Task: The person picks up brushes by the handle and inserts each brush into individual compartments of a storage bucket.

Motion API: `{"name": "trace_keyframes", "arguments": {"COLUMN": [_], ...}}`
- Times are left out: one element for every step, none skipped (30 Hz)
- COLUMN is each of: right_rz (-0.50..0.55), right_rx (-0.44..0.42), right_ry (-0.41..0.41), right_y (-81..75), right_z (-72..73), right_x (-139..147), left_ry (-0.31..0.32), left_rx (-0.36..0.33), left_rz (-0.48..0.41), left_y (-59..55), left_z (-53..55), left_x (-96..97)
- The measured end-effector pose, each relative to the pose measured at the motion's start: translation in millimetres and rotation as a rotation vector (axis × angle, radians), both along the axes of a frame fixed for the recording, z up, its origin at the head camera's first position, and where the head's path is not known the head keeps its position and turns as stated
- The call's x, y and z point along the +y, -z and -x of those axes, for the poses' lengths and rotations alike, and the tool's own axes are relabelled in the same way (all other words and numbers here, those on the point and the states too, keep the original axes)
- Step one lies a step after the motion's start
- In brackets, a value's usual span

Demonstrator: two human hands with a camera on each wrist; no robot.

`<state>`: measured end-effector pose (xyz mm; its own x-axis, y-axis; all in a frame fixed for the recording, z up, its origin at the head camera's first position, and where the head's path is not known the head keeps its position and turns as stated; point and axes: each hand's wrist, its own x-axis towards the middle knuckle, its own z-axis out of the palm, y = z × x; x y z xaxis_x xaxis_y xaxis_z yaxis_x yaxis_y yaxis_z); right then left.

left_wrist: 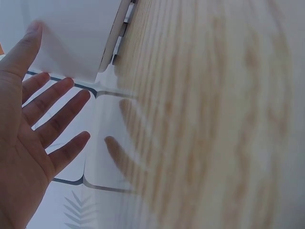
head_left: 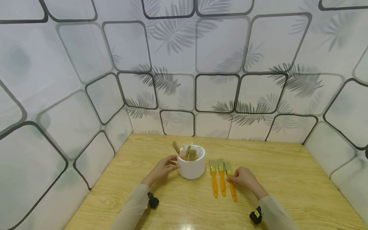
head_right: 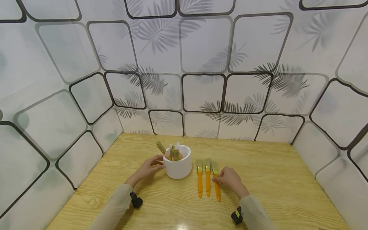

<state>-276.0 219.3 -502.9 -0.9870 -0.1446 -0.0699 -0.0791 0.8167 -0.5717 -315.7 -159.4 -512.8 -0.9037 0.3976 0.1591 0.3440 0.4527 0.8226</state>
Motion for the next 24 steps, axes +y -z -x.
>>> {"name": "trace_keyframes", "arguments": {"right_rz": [0.001, 0.000, -0.002, -0.002, 0.000, 0.000, 0.000, 0.001, 0.011, 0.021, 0.029, 0.036, 0.043, 0.049, 0.055, 0.053, 0.051, 0.051, 0.051, 0.053, 0.056, 0.060, 0.063, 0.066], "right_rx": [0.002, 0.003, 0.001, -0.002, -0.005, -0.008, -0.012, -0.010, -0.014, -0.018, -0.020, -0.022, -0.025, -0.026, -0.031, -0.030, -0.030, -0.031, -0.032, -0.034, -0.034, -0.034, -0.034, -0.033], "right_ry": [0.001, 0.002, 0.004, 0.005, 0.006, 0.006, 0.005, 0.003, 0.003, 0.003, 0.004, 0.005, 0.007, 0.009, 0.014, 0.019, 0.023, 0.026, 0.029, 0.033, 0.034, 0.036, 0.036, 0.037], "right_y": [-0.2, -0.6, -0.7, -0.9, -1.3, -1.6, -2.0, -2.3, -2.7, -3.2, -3.5, -3.8, -4.0, -4.2, -4.4, -4.3, -4.3, -3.9, -3.6, -3.3, -3.0, -2.7, -2.5, -2.2], "right_z": [0.2, 0.3, 0.4, 0.6, 0.6, 0.5, 0.4, 0.2, 0.0, -0.4, -0.7, -1.1, -1.5, -1.8, -2.1, -2.2, -2.3, -2.0, -1.9, -1.6, -1.6, -1.7, -1.9, -2.0], "right_x": [0.1, 0.1, 0.1, 0.2, 0.2, 0.1, 0.0, -0.1, -0.1, -0.3, -0.4, -0.6, -0.7, -0.9, -1.2, -1.4, -1.6, -1.5, -1.4, -1.3, -1.2, -1.0, -0.8, -0.7], "left_ry": [0.000, 0.000, 0.001, 0.002, 0.002, 0.002, 0.002, 0.000, 0.002, 0.003, 0.005, 0.007, 0.010, 0.015, 0.020, 0.018, 0.023, 0.026, 0.027, 0.025, 0.023, 0.019, 0.018, 0.012], "left_rx": [-0.004, -0.006, -0.009, -0.011, -0.013, -0.016, -0.019, -0.019, -0.019, -0.016, -0.018, -0.016, -0.012, -0.007, -0.001, -0.003, -0.007, -0.006, -0.006, -0.007, -0.006, -0.008, -0.002, 0.003], "left_rz": [-0.009, -0.017, -0.026, -0.030, -0.030, -0.025, -0.019, -0.012, -0.006, -0.001, 0.003, 0.003, 0.003, 0.002, -0.006, -0.008, -0.008, -0.015, -0.015, -0.017, -0.016, -0.005, 0.000, 0.002], "left_y": [0.2, 0.6, 1.0, 1.2, 1.2, 1.2, 1.0, 0.7, 0.2, 0.0, 0.0, 0.2, 0.5, 0.7, 1.2, -2.0, -6.4, -6.1, -6.1, -6.1, -5.9, -6.1, -3.1, 0.7], "left_z": [0.2, 0.5, 0.8, 0.9, 0.7, 0.6, 0.3, -0.3, -0.8, -1.1, -1.1, -1.0, -1.1, -1.1, -1.3, -3.8, -6.6, -6.3, -6.1, -5.9, -5.7, -5.4, -3.1, -1.0], "left_x": [0.0, -0.1, -0.1, -0.3, -0.3, -0.4, -0.6, -0.7, -0.8, -1.0, -1.1, -1.2, -1.4, -1.6, -1.6, -0.3, 0.7, 0.6, 0.7, 0.7, 0.9, 1.3, 0.5, 0.0]}}
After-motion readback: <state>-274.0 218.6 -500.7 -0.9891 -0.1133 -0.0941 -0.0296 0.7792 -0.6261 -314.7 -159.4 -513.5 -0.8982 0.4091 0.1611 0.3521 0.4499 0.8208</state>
